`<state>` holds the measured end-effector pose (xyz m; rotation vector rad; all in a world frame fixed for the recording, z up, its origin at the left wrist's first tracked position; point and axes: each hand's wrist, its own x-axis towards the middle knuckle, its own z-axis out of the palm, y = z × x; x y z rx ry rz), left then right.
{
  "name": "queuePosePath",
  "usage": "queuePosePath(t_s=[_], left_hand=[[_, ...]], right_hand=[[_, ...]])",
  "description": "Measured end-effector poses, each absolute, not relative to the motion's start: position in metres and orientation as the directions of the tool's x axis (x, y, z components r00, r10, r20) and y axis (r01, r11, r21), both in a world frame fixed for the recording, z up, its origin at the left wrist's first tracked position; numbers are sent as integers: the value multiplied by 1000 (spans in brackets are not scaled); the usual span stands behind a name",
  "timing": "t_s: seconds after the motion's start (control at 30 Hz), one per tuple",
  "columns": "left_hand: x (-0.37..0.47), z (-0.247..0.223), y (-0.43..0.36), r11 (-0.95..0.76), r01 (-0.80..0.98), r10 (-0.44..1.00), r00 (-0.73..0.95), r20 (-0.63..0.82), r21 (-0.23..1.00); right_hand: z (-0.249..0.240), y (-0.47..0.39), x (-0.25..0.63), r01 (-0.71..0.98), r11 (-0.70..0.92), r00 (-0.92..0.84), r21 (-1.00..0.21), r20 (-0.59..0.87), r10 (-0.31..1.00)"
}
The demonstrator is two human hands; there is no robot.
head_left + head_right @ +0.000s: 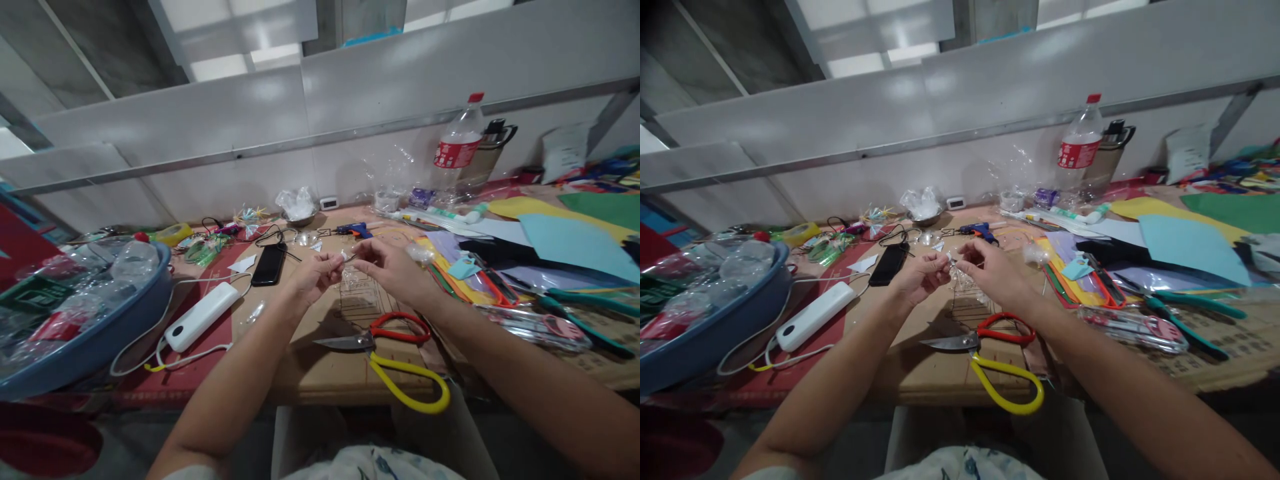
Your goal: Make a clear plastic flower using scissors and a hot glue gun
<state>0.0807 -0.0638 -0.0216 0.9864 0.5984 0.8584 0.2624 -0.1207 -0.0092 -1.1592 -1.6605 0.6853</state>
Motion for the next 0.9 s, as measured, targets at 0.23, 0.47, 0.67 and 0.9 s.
queuePosePath(t_s=[0.23, 0.47, 0.67, 0.9], left_hand=[[78, -21, -56, 179, -430, 906, 422, 22, 885], [74, -17, -53, 52, -406, 975, 219, 41, 912], [63, -12, -44, 29, -437, 977, 202, 66, 899], [63, -12, -43, -27, -479, 987, 125, 98, 877]], right_hand=[[-41, -208, 278, 797, 459, -386, -393, 253, 887], [-87, -218, 289, 819, 544, -499, -182, 242, 832], [-62, -211, 289, 789, 507, -454, -346, 226, 862], [-27, -198, 277, 565, 314, -287, -763, 176, 942]])
